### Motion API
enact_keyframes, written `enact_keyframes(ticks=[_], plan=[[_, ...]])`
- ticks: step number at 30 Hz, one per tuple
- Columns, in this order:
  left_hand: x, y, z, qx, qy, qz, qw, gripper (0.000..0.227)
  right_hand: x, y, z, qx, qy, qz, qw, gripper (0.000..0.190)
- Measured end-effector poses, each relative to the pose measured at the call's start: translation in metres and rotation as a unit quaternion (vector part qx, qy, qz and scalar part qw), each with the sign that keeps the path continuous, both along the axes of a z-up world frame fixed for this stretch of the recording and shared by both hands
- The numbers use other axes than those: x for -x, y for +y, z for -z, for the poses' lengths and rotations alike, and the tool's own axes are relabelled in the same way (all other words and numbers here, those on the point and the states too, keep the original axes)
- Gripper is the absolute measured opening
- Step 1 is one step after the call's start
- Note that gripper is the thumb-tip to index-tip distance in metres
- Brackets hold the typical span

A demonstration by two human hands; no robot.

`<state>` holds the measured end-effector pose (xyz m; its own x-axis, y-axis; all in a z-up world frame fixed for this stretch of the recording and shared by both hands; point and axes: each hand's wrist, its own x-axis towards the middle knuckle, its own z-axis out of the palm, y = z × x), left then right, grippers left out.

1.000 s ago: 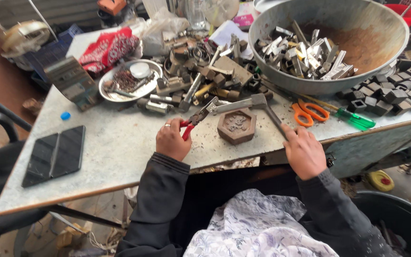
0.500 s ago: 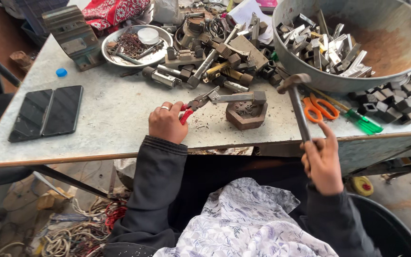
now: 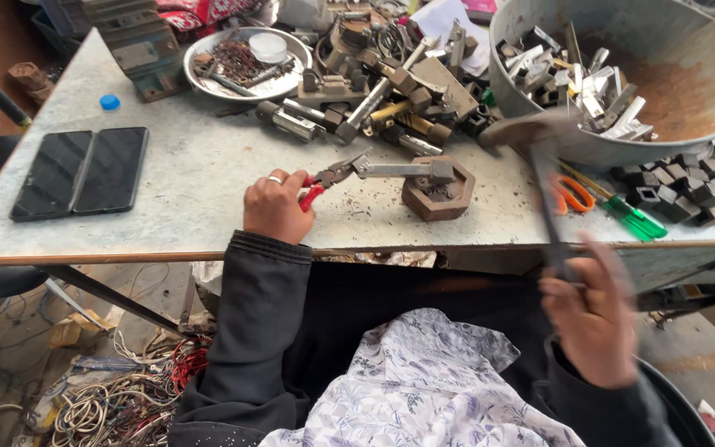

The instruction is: The person uses pliers and a hammer to strike and adjust metal lock cylinders on a cluttered workbench. They repeatedly position each lock in the pliers and tap it with the hammer, then set the lock aside and pick up another.

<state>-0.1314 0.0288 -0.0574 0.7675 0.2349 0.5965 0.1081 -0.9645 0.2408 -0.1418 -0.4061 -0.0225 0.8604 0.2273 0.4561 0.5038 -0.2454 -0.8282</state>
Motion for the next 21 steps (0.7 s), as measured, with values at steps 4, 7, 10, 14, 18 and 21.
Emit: enact_keyframes(ticks=[4, 7, 10, 14, 18, 21], plan=[[-0.003, -0.001, 0.0, -0.011, 0.005, -0.001, 1.0, 0.042, 0.021, 0.004, -0.03, -0.07, -0.153, 0.045, 0.985, 0.067], [-0.003, 0.002, 0.004, -0.009, -0.007, 0.001, 1.0, 0.039, 0.008, 0.035, -0.014, 0.052, -0.14, 0.056, 0.987, 0.067], [-0.003, 0.004, 0.008, -0.011, -0.036, 0.013, 0.999, 0.038, -0.003, 0.058, 0.021, 0.198, -0.053, 0.024, 0.978, 0.068], [-0.003, 0.005, 0.007, -0.003, -0.031, 0.012, 0.999, 0.039, 0.008, 0.047, 0.045, 0.213, 0.119, -0.003, 0.97, 0.069], [-0.001, 0.003, 0.004, 0.016, -0.009, 0.013, 1.0, 0.036, 0.017, 0.047, 0.051, 0.156, 0.228, 0.004, 0.961, 0.067], [-0.003, 0.003, 0.001, 0.007, 0.012, 0.004, 1.0, 0.043, 0.018, 0.058, 0.053, 0.142, 0.191, -0.01, 0.971, 0.07]])
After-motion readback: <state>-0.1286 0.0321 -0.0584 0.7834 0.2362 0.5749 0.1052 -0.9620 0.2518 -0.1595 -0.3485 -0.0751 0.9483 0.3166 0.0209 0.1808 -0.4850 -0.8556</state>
